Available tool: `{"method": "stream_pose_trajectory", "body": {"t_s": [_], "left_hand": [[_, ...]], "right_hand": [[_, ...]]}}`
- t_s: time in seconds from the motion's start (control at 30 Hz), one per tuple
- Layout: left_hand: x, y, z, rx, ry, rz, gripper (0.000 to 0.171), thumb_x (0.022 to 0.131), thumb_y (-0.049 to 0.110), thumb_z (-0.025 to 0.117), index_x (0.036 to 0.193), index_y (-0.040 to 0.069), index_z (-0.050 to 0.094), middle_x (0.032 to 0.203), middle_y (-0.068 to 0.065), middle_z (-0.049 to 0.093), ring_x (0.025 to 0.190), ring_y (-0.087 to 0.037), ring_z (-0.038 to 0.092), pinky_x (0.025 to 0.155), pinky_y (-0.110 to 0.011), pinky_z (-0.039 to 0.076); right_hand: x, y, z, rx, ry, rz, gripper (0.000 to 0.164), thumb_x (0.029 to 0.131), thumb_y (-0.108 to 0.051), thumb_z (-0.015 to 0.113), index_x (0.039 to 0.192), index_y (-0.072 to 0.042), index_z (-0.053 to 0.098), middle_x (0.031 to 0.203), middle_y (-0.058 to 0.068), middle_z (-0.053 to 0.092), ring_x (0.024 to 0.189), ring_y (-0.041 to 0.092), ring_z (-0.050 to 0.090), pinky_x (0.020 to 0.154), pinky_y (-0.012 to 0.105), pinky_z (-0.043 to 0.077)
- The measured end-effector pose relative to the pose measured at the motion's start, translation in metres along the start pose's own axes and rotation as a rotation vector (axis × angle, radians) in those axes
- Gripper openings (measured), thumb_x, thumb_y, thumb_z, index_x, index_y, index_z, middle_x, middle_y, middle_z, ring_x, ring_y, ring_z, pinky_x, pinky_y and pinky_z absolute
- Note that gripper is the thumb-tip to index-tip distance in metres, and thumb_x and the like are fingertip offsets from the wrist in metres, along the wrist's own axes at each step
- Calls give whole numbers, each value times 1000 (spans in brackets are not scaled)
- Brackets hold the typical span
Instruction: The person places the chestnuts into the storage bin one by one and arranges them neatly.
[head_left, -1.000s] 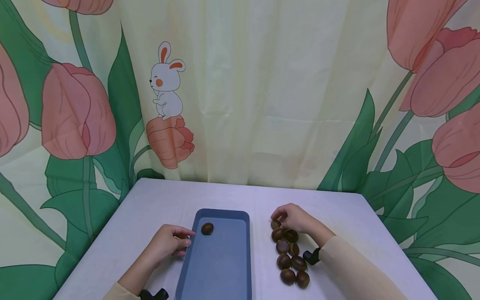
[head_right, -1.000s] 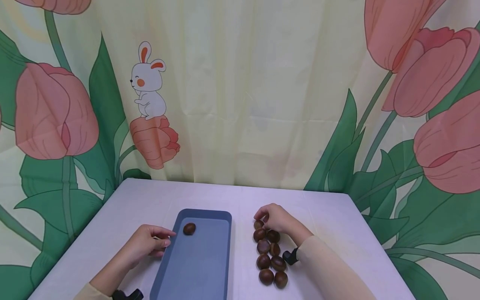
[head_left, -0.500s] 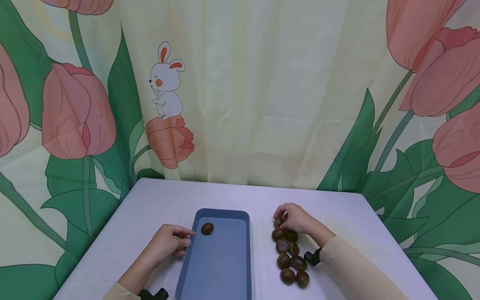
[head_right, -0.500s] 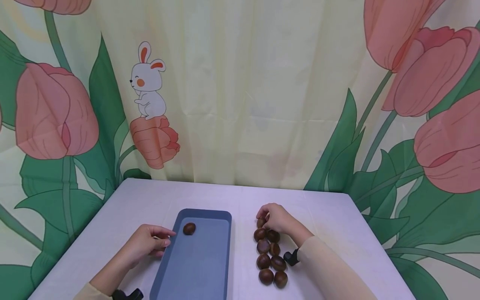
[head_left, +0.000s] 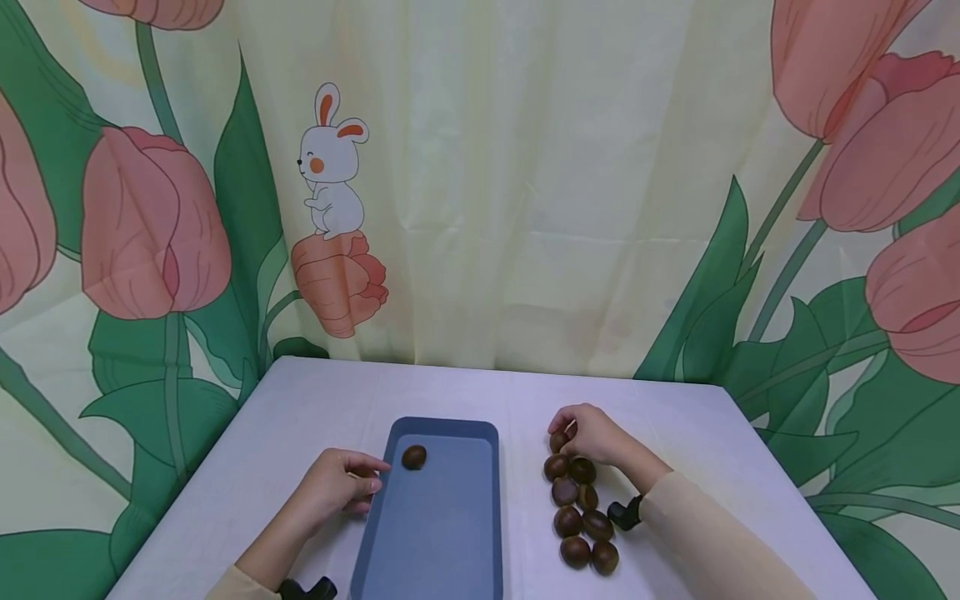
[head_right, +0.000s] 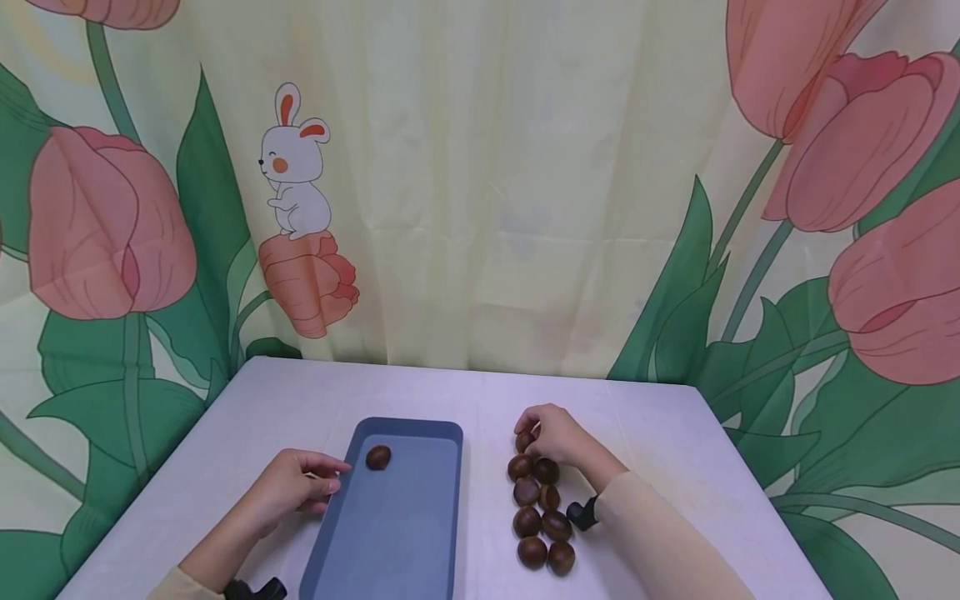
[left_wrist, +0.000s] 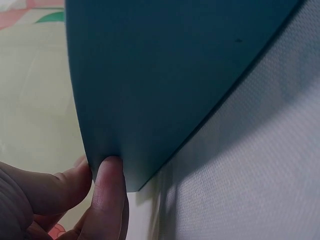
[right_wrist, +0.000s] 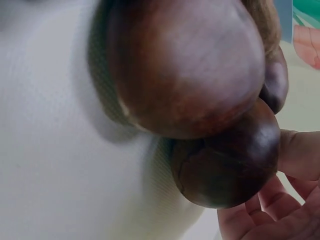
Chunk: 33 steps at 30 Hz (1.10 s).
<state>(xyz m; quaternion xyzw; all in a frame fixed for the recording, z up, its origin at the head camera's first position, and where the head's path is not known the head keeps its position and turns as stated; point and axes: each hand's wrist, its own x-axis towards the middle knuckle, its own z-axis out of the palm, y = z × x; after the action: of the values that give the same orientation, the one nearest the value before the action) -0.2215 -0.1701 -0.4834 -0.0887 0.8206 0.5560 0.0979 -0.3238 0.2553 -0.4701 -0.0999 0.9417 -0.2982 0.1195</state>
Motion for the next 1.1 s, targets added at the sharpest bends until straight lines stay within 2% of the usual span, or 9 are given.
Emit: {"method": "stream_pose_trajectory", "body": {"t_s": [0.5, 0.67, 0.83, 1.1], "left_hand": [[0, -1, 0, 1, 1, 6, 23, 91, -9, 77, 111, 1, 83, 92, -12, 68, 72, -17, 67, 61, -32, 66], [0, -1, -1, 2, 4, 11, 23, 92, -9, 77, 111, 1, 83, 92, -12, 68, 73, -17, 68, 62, -33, 66], [-1, -1, -1, 3, 0, 13, 23, 92, -8, 77, 111, 1, 83, 93, -12, 67, 72, -17, 68, 62, -33, 66], [-1, 0, 0, 5, 6, 7, 23, 91, -9, 77, 111, 2, 83, 92, -12, 68, 71, -17, 68, 61, -32, 65]], "right_hand": [[3, -1, -10, 56, 19, -3, 30, 83, 4, 85, 108, -12, 78, 102, 4, 71, 92, 21, 62, 77, 32, 57], [4, -6, -11, 64, 41, 5, 30, 84, 3, 85, 108, -12, 78, 104, 3, 72, 95, 21, 64, 82, 34, 60], [4, -12, -12, 93, 58, -9, 29, 85, 2, 85, 110, -11, 79, 104, 3, 73, 96, 21, 66, 81, 34, 60], [1, -31, -12, 167, 36, -49, 30, 86, 0, 85, 114, -8, 78, 107, 6, 75, 96, 21, 67, 84, 36, 64]]}}
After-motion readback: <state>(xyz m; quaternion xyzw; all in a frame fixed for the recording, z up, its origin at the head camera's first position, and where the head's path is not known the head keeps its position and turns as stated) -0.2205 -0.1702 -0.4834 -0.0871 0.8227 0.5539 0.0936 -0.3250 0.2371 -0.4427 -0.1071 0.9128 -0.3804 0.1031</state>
